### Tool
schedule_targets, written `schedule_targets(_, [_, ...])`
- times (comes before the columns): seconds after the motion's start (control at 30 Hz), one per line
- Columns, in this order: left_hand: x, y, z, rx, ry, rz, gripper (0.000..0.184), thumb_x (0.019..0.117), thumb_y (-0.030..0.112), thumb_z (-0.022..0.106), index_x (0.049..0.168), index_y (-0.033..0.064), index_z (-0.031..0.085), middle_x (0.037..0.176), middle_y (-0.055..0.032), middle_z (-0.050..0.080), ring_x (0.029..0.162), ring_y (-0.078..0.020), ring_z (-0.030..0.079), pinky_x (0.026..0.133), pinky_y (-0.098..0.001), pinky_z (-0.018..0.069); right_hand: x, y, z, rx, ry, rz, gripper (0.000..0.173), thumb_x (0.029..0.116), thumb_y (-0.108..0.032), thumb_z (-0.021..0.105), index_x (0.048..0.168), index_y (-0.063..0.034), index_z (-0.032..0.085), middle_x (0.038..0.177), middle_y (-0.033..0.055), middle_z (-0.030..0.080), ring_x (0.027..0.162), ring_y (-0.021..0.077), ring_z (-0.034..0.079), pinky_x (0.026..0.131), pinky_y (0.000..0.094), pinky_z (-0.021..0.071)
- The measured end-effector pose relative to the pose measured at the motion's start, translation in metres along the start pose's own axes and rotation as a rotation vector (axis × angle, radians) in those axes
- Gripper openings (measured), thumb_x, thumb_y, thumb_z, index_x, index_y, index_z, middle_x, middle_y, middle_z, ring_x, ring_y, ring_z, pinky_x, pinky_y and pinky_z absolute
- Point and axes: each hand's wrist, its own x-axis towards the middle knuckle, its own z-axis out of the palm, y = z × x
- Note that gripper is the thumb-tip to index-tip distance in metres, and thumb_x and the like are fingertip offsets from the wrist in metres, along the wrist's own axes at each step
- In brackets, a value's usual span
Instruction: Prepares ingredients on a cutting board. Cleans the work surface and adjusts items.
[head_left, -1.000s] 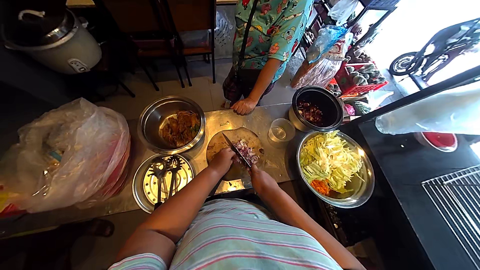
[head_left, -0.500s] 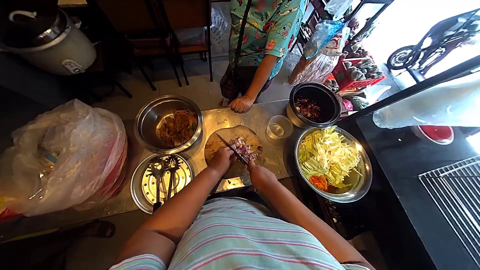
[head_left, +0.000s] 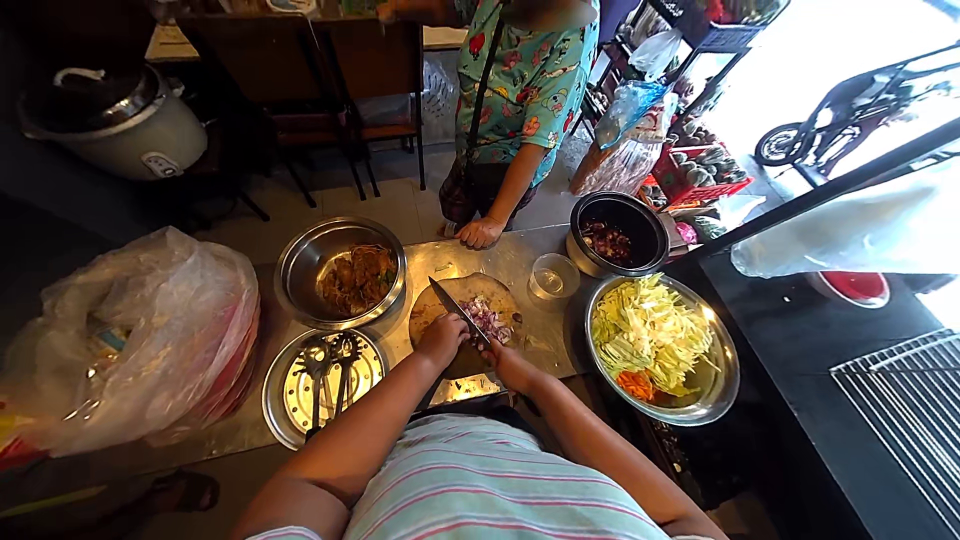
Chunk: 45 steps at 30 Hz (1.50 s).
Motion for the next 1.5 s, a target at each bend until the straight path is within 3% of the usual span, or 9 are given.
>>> schedule_targets(0.07, [0.004, 0.005, 0.001, 0.057, -0.047, 0.011, 0.026, 0.1062, 0.015, 0.054, 0.119, -0.0002, 0.071, 0.13, -0.0184, 0.066, 0.131, -0.0315, 0.057, 0.117, -0.0422, 0.0391, -0.005, -0.006, -0.002, -0.094, 0.061, 0.033, 0.045, 0.1142, -0.035, 0.032, 0.148, -0.0066, 0.042, 0.116, 0.0243, 0.066, 0.106, 0.0391, 0.068, 0.093, 0.0568, 0.0526])
schedule_targets(0.2, [0.013, 0.021, -0.002, 0.122, -0.109, -0.058, 0.029, 0.1063, 0.006, 0.046, 0.125, -0.0026, 0.067, 0.134, -0.0202, 0.063, 0.132, -0.0352, 0.056, 0.116, -0.047, 0.041, -0.019, -0.025, -0.014, -0.243, 0.117, 0.118, 0.042, 0.114, -0.034, 0.031, 0.144, -0.0091, 0.046, 0.122, 0.0225, 0.067, 0.117, 0.0405, 0.066, 0.095, 0.0603, 0.0526])
schedule_targets(0.3, [0.011, 0.016, -0.002, 0.03, -0.039, -0.074, 0.027, 0.1053, 0.009, 0.053, 0.127, -0.0033, 0.065, 0.132, -0.0222, 0.062, 0.128, -0.0369, 0.06, 0.112, -0.049, 0.0455, -0.033, -0.04, -0.025, -0.271, 0.142, 0.152, 0.039, 0.1139, -0.032, 0.031, 0.141, -0.0094, 0.048, 0.122, 0.0209, 0.067, 0.117, 0.0394, 0.066, 0.094, 0.0597, 0.0532])
schedule_targets(0.47, [-0.006, -0.001, -0.008, -0.165, 0.161, -0.077, 0.027, 0.1041, 0.02, 0.06, 0.115, -0.0014, 0.072, 0.122, -0.0193, 0.069, 0.121, -0.0308, 0.064, 0.11, -0.0442, 0.0473, -0.054, -0.058, -0.029, -0.36, 0.166, 0.179, 0.037, 0.114, -0.028, 0.029, 0.141, -0.0107, 0.047, 0.118, 0.0207, 0.068, 0.113, 0.0399, 0.068, 0.09, 0.0592, 0.0547])
schedule_targets(0.67, [-0.008, 0.002, 0.005, -0.101, 0.012, -0.175, 0.035, 0.1026, 0.027, 0.063, 0.125, -0.0003, 0.067, 0.133, -0.0199, 0.062, 0.127, -0.0322, 0.06, 0.112, -0.0464, 0.0463, -0.057, -0.057, -0.017, -0.466, 0.106, 0.211, 0.038, 0.1132, -0.023, 0.027, 0.146, -0.0117, 0.044, 0.119, 0.0215, 0.068, 0.112, 0.0419, 0.068, 0.087, 0.0603, 0.0554])
schedule_targets(0.87, [-0.001, 0.0, 0.003, -0.13, 0.015, -0.153, 0.027, 0.1038, 0.013, 0.057, 0.123, -0.0012, 0.07, 0.136, -0.0186, 0.063, 0.132, -0.0295, 0.058, 0.116, -0.042, 0.0425, -0.033, -0.041, -0.008, -0.359, 0.083, 0.208, 0.039, 0.1144, -0.027, 0.026, 0.147, -0.012, 0.042, 0.121, 0.0223, 0.067, 0.116, 0.042, 0.067, 0.091, 0.0611, 0.0545])
schedule_targets(1.07, [0.003, -0.006, 0.003, -0.148, 0.016, -0.129, 0.025, 0.1037, 0.015, 0.059, 0.121, 0.0018, 0.072, 0.132, -0.0172, 0.065, 0.129, -0.0276, 0.06, 0.114, -0.0409, 0.0444, -0.002, -0.026, -0.004, -0.255, 0.086, 0.138, 0.042, 0.1145, -0.029, 0.028, 0.149, -0.009, 0.039, 0.123, 0.024, 0.066, 0.117, 0.0418, 0.066, 0.095, 0.0599, 0.0529])
schedule_targets(1.27, [0.001, -0.003, -0.001, -0.136, 0.028, -0.115, 0.028, 0.1058, 0.017, 0.055, 0.119, -0.0018, 0.071, 0.129, -0.0184, 0.066, 0.126, -0.0294, 0.062, 0.113, -0.0419, 0.0451, -0.043, -0.055, -0.02, -0.389, 0.073, 0.205, 0.039, 0.1139, -0.027, 0.028, 0.147, -0.0108, 0.042, 0.122, 0.0224, 0.067, 0.115, 0.0423, 0.068, 0.091, 0.0611, 0.0545])
schedule_targets(1.5, [0.004, -0.015, 0.005, -0.149, 0.044, -0.141, 0.02, 0.1009, 0.006, 0.06, 0.115, -0.0017, 0.072, 0.127, -0.0193, 0.066, 0.125, -0.0315, 0.062, 0.111, -0.0443, 0.0468, -0.005, -0.038, 0.013, -0.279, 0.097, 0.186, 0.043, 0.1111, -0.017, 0.034, 0.154, -0.0103, 0.036, 0.122, 0.0232, 0.067, 0.117, 0.0417, 0.066, 0.094, 0.0594, 0.0537])
